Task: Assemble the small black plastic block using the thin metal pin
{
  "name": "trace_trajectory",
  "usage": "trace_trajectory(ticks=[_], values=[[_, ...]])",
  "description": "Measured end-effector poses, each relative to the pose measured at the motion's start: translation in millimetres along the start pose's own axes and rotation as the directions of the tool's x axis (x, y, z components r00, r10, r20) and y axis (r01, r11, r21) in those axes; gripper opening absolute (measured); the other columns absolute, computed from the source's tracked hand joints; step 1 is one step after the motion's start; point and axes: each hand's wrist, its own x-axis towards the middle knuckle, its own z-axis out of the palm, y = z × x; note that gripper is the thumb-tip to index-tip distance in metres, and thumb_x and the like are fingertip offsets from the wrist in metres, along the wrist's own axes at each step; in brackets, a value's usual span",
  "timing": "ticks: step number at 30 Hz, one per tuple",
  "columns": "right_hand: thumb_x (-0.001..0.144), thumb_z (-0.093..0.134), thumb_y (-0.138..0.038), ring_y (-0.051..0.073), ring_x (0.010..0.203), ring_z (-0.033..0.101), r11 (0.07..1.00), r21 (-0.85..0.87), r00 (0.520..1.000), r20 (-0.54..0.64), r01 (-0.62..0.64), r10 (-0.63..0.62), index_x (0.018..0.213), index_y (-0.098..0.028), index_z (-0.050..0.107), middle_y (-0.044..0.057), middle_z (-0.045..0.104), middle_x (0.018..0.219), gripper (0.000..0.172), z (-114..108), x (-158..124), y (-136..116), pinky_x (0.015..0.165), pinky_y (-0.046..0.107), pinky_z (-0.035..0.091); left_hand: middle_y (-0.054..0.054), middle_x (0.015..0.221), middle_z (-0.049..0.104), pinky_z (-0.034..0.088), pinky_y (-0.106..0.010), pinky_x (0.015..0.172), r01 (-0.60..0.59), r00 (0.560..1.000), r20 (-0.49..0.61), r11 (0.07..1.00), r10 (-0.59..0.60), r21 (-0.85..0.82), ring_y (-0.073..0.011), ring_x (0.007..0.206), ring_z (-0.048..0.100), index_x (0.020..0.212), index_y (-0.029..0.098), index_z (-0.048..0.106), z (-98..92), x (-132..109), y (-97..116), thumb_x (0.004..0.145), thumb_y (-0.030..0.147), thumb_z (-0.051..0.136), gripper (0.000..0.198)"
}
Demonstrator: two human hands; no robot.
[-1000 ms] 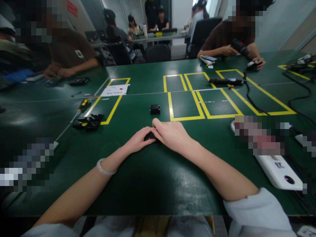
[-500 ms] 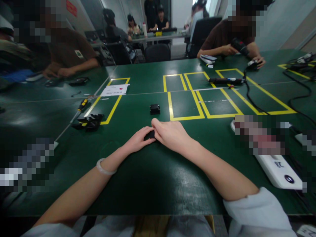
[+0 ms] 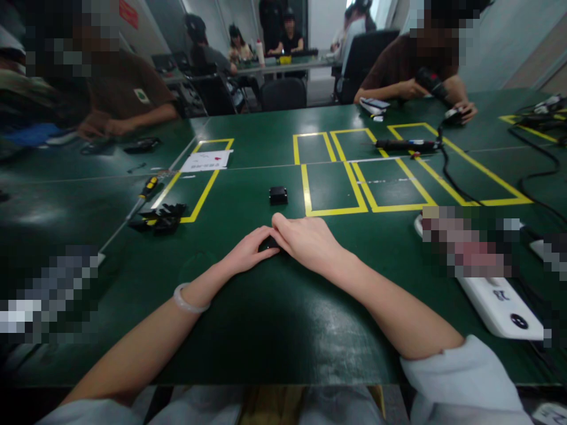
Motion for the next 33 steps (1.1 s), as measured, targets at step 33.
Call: trace_trajectory(ticks=[33], values=[[0.101, 0.030, -0.044, 0.016, 0.064, 0.062, 1.000, -0.004, 1.000, -0.012, -0.026, 0.026, 0.104, -0.018, 0.054, 0.003, 0.069, 0.077, 0.035, -1.9, 0.0, 1.0, 0.053, 0.026, 0.022, -0.006, 0.117, 0.060, 0.045, -0.038, 0.095, -0.002, 1.000, -0.002, 1.000, 0.002, 0.008, -0.0244, 0.107, 0.057, 0.130, 0.024, 0.053, 0.0, -0.7, -0.4, 0.095, 0.044, 0.056, 0.041]])
